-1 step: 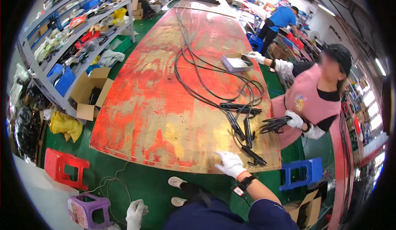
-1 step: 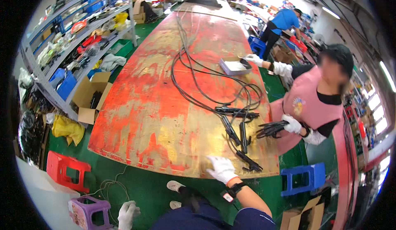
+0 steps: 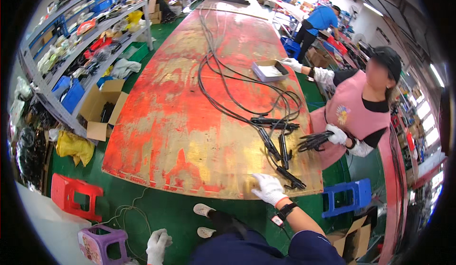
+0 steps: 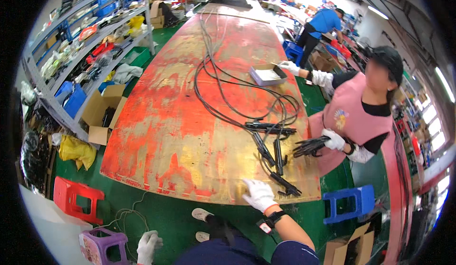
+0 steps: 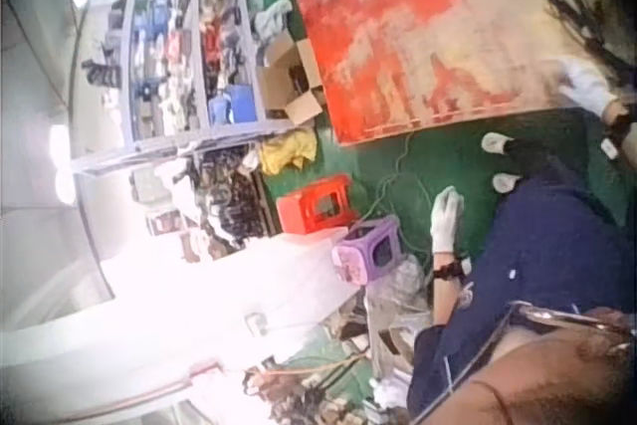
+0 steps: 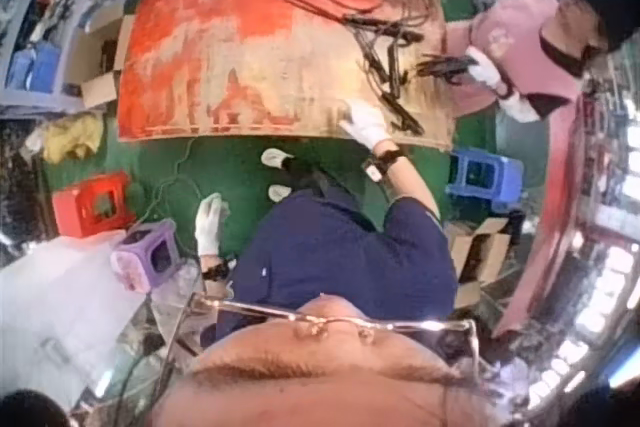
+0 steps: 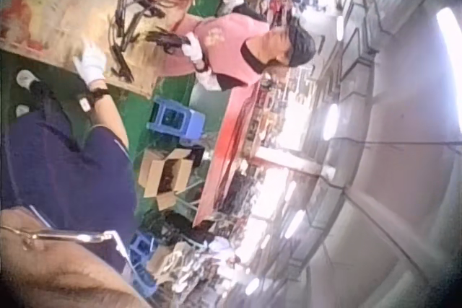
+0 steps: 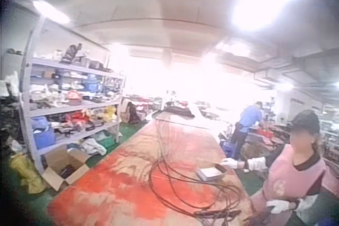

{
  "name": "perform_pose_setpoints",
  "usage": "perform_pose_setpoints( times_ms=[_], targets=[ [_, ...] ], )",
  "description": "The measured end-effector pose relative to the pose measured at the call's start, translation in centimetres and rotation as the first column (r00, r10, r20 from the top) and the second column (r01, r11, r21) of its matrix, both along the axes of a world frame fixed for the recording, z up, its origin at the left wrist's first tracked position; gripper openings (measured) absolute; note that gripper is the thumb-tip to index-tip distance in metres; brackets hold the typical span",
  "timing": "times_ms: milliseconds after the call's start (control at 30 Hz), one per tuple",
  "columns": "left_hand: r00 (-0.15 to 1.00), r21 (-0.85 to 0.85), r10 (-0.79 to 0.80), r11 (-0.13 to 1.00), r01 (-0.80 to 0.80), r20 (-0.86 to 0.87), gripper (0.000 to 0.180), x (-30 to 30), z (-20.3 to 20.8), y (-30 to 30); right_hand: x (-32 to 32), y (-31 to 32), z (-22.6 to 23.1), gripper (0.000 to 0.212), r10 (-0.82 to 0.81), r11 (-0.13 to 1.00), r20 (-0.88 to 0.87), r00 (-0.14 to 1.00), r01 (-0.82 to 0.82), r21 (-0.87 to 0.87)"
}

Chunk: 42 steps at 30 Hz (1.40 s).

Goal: Organizing and bundling thick electrical cables using plastic zip ties at a workbench.

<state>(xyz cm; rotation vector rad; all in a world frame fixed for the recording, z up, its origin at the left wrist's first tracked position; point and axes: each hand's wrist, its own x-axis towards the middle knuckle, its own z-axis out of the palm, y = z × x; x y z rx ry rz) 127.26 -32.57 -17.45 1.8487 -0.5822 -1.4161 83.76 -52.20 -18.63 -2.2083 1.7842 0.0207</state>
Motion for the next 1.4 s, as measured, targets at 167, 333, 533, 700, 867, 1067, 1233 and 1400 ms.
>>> perform_pose_setpoints(
  times_ms=[167, 333, 533, 700, 867, 1067, 1233, 1400],
  targets=[
    [0.941, -0.156, -0.213, 0.972, 0.176, -0.263, 0.029, -2.8, -2.4, -2.4, -8.4, 3.1, -1.0, 0.072, -0.309, 0.932, -0.053, 0.950, 0.291, -0.217],
    [0.927, -0.125, -0.370, 0.924, 0.362, -0.056, 0.035, -3.8, -2.6, -2.5, -11.8, 1.8, -5.1, 0.067, -0.412, 0.911, -0.054, 0.910, 0.409, -0.047],
    [0.937, -0.039, -0.337, 0.939, 0.342, 0.091, 0.032, -4.8, -5.1, -5.2, -12.1, -1.3, -5.8, 0.048, -0.351, 0.936, -0.163, 0.922, 0.349, -0.042],
    [0.904, -0.219, -0.413, 0.877, 0.427, 0.109, 0.035, -9.6, 0.5, -7.4, -12.5, -3.8, -0.5, 0.050, -0.178, 0.961, -0.037, 0.983, 0.182, 0.209],
    [0.935, -0.140, -0.346, 0.925, 0.354, 0.078, 0.037, -11.2, 1.2, -7.2, -6.3, -7.5, 1.7, 0.064, -0.120, 0.952, 0.448, 0.886, -0.025, 0.304],
    [0.645, -0.206, -0.317, 0.772, 0.601, 0.695, 0.066, -11.5, 9.2, -8.7, 12.1, -3.2, 7.5, 0.036, 0.075, 0.707, 0.889, 0.452, -0.653, 0.273],
    [0.803, -0.181, -0.271, 0.889, 0.420, 0.531, 0.074, -8.5, 10.7, -4.5, 18.7, 1.4, 12.3, 0.040, 0.189, 0.495, 0.942, 0.278, -0.855, 0.153],
    [0.689, 0.053, -0.288, 0.938, 0.341, 0.665, 0.044, -7.1, 13.9, -0.8, 15.9, -0.5, 17.3, 0.045, 0.766, 0.373, 0.622, 0.163, -0.901, -0.222]
  ],
)
